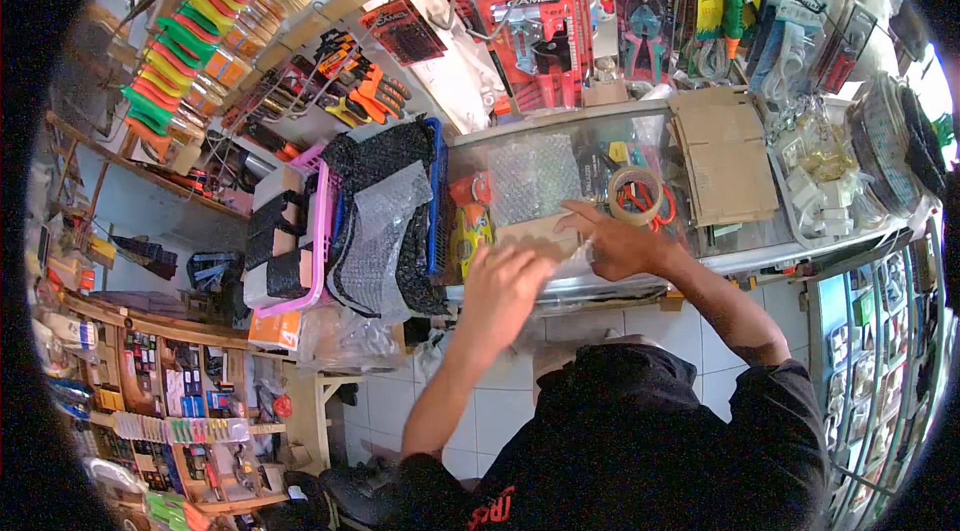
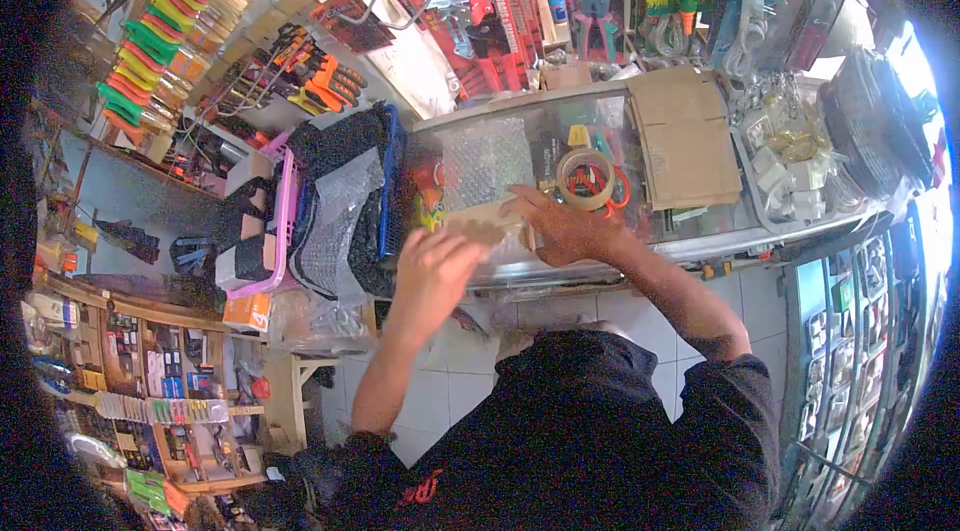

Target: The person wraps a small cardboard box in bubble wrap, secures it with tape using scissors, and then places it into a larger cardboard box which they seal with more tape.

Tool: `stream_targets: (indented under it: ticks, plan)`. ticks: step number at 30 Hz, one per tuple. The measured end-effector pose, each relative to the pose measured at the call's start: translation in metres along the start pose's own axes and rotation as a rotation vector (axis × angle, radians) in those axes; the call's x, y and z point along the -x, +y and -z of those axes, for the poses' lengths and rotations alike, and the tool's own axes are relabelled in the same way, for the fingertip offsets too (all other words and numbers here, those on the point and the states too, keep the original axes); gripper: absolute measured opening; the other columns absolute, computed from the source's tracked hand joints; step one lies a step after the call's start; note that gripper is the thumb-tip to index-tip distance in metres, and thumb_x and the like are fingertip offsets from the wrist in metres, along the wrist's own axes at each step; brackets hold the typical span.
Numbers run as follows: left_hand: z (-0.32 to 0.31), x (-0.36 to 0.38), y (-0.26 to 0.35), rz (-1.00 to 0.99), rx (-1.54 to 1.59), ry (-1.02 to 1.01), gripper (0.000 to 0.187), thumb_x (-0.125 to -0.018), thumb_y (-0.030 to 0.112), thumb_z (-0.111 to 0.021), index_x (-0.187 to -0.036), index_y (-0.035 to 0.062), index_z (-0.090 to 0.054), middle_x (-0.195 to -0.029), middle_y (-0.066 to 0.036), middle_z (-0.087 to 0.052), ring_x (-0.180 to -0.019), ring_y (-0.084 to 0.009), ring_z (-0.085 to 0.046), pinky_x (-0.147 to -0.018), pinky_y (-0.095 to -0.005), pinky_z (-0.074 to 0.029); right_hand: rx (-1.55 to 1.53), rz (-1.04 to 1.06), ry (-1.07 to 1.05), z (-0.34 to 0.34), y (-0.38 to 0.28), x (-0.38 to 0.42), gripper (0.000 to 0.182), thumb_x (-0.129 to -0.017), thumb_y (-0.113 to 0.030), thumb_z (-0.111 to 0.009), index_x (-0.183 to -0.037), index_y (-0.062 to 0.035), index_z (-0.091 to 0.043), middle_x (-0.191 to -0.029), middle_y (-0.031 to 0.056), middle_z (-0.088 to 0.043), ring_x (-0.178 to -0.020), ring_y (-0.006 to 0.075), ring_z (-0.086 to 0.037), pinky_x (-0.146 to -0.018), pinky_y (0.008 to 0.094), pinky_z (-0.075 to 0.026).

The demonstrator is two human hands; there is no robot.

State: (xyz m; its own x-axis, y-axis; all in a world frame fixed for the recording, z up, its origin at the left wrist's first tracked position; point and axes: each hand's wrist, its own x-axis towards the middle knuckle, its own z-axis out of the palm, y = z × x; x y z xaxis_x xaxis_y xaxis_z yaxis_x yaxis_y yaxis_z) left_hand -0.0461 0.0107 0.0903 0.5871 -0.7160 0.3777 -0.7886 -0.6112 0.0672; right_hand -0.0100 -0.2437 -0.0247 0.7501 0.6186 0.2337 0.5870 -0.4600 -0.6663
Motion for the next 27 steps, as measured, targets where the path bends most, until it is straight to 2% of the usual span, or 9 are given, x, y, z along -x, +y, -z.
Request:
stream_targets:
  ticks: [2,5,7,11,14,19,23,25,27]
  plan:
    - [-0.002,-0.025,-0.021,-0.031,0.045,-0.018,0.008,-0.086,0.016,-0.076,-0.090,0.0099,-0.073,-0.090,-0.005,-0.074,-0.090,-0.0268,-0.068,-0.084,-0.0436,-0.048,0.029,-0.023,-0.064,0.015,-0.012,0.004,0.088,-0.072,-0.014,-0.083,-0.147,-0.0062,-0.039,-0.161,0.0240,-0.032,-0.151,0.0452,-0.033,-0.121,0.0467,-0.036]
    - [-0.017,-0.056,-0.051,-0.047,0.093,-0.070,0.012,-0.087,0.020,-0.076,-0.086,0.0086,-0.073,-0.086,-0.007,-0.074,-0.084,-0.0292,-0.069,-0.080,-0.0440,-0.049,0.117,0.069,0.031,0.020,-0.023,0.009,0.087,-0.074,-0.025,-0.087,-0.146,-0.0015,-0.043,-0.156,0.0257,-0.036,-0.147,0.0456,-0.037,-0.120,0.0484,-0.036]
    - [-0.029,-0.069,-0.068,0.004,0.213,-0.158,0.021,-0.087,0.027,-0.077,-0.086,0.0059,-0.074,-0.085,-0.012,-0.073,-0.082,-0.0343,-0.070,-0.075,-0.0455,-0.051,0.093,-0.037,0.104,0.015,-0.030,0.007,0.075,-0.078,-0.028,-0.087,-0.137,0.0024,-0.052,-0.146,0.0280,-0.045,-0.135,0.0458,-0.048,-0.112,0.0487,-0.042]
    - [-0.044,-0.072,-0.079,0.131,0.376,-0.260,0.025,-0.088,0.029,-0.078,-0.093,0.0051,-0.075,-0.090,-0.015,-0.074,-0.087,-0.0363,-0.071,-0.079,-0.0445,-0.053,0.006,-0.176,0.259,-0.015,-0.009,-0.003,0.046,-0.088,-0.030,-0.083,-0.116,0.0035,-0.068,-0.118,0.0269,-0.063,-0.108,0.0423,-0.064,-0.091,0.0474,-0.051]
    - [-0.056,-0.067,-0.088,0.176,0.420,-0.291,0.028,-0.088,0.030,-0.079,-0.099,0.0042,-0.075,-0.095,-0.017,-0.075,-0.091,-0.0360,-0.072,-0.084,-0.0437,-0.054,-0.047,0.006,0.580,-0.029,-0.005,-0.014,0.031,-0.092,-0.028,-0.078,-0.100,0.0019,-0.073,-0.096,0.0241,-0.070,-0.084,0.0411,-0.069,-0.078,0.0482,-0.054]
    - [-0.063,-0.050,-0.111,0.195,0.556,-0.222,0.039,-0.089,0.031,-0.081,-0.111,0.0000,-0.072,-0.108,-0.020,-0.073,-0.100,-0.0297,-0.072,-0.089,-0.0417,-0.053,-0.050,-0.161,0.552,-0.028,-0.008,-0.014,0.022,-0.093,-0.022,-0.076,-0.102,-0.0019,-0.074,-0.093,0.0211,-0.071,-0.086,0.0396,-0.070,-0.078,0.0472,-0.054]
    - [-0.058,-0.032,-0.132,0.250,0.573,-0.335,0.039,-0.090,0.030,-0.082,-0.106,-0.0024,-0.069,-0.108,-0.019,-0.072,-0.103,-0.0279,-0.070,-0.089,-0.0424,-0.052,-0.013,-0.278,0.508,-0.021,-0.020,-0.012,0.022,-0.093,-0.019,-0.076,-0.105,-0.0012,-0.074,-0.091,0.0201,-0.071,-0.086,0.0394,-0.070,-0.079,0.0460,-0.055]
    - [-0.059,-0.024,-0.133,0.326,0.514,-0.365,0.036,-0.089,0.029,-0.082,-0.101,-0.0021,-0.067,-0.105,-0.018,-0.071,-0.103,-0.0306,-0.068,-0.090,-0.0439,-0.051,-0.077,-0.218,0.493,-0.019,-0.021,-0.011,0.030,-0.097,-0.027,-0.072,-0.105,0.0011,-0.072,-0.089,0.0202,-0.066,-0.087,0.0380,-0.067,-0.077,0.0456,-0.050]
    - [-0.056,-0.017,-0.123,0.208,0.418,-0.170,0.029,-0.090,0.027,-0.079,-0.098,0.0009,-0.068,-0.102,-0.014,-0.070,-0.105,-0.0341,-0.066,-0.091,-0.0453,-0.049,-0.158,-0.212,0.401,-0.012,-0.021,-0.006,0.039,-0.100,-0.036,-0.066,-0.109,0.0021,-0.070,-0.097,0.0219,-0.065,-0.096,0.0379,-0.064,-0.082,0.0458,-0.048]
